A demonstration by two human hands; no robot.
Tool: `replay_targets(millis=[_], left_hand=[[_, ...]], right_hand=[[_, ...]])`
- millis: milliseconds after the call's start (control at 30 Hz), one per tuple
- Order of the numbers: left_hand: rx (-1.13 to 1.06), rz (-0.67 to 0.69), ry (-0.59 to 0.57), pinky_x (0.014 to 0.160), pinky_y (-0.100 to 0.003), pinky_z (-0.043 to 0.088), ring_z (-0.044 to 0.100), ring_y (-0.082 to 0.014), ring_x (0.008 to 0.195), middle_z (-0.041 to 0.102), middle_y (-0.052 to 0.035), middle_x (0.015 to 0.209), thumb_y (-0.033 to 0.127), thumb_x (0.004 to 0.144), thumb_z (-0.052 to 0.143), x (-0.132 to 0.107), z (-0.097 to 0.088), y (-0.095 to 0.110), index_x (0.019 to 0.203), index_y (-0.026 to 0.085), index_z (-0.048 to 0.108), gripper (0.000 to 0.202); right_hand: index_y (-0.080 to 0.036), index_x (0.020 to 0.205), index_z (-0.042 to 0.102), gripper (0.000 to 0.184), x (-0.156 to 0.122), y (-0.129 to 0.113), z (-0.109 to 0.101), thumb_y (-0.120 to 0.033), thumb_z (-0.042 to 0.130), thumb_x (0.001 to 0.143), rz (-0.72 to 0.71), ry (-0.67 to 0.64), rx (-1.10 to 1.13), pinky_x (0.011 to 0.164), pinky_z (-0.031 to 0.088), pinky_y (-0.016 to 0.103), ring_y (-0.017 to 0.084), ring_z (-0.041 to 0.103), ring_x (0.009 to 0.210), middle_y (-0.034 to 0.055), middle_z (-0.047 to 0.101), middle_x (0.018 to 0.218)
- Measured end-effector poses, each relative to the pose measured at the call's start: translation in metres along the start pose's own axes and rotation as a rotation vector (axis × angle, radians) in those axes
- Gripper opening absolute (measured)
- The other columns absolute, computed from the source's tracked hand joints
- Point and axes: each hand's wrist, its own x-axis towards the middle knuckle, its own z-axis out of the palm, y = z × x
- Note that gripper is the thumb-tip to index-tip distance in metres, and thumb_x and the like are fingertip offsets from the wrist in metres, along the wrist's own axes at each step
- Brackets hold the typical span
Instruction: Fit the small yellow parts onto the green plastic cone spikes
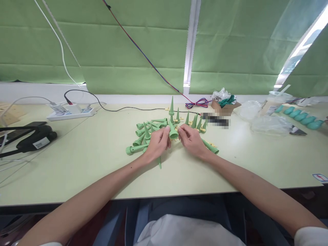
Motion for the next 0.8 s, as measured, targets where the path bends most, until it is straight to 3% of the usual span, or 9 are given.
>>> replay_targets(millis=[433,633,800], left_hand=[[-0.005,-0.010,-0.152,0.056,-0.027,0.043,0.052,-0.0126,0.046,0.055,0.0037,0.051,0.051,0.100,0.040,0.0008,-0.0037,0.0001,0.072,0.019,0.048,0.044],[0.073,0.029,-0.161,0.055,-0.026,0.041,0.049,-0.0122,0.046,0.051,0.0050,0.051,0.048,0.099,0.043,0.0015,-0.0048,-0.0035,0.080,0.020,0.051,0.035],[0.184,0.119,-0.122,0.057,-0.026,0.043,0.054,-0.0144,0.058,0.052,0.0009,0.063,0.041,0.099,0.045,0.0035,-0.0046,-0.0044,0.078,0.019,0.052,0.031]], right_hand=[[-0.023,0.070,0.036,0.036,0.0013,0.0028,-0.0017,-0.040,0.039,0.102,0.042,-0.029,-0.025,0.057,0.032,0.029,0.014,0.039,0.054,-0.0038,0.043,0.056],[-0.023,0.067,0.034,0.037,0.0053,0.0067,-0.0038,-0.037,0.038,0.102,-0.002,-0.043,-0.088,0.058,0.030,0.029,0.013,0.037,0.055,-0.0039,0.039,0.057],[-0.022,0.067,0.037,0.038,0.0059,0.0092,-0.0031,-0.038,0.038,0.101,0.025,-0.039,-0.116,0.059,0.031,0.029,0.014,0.039,0.056,-0.0030,0.042,0.058]])
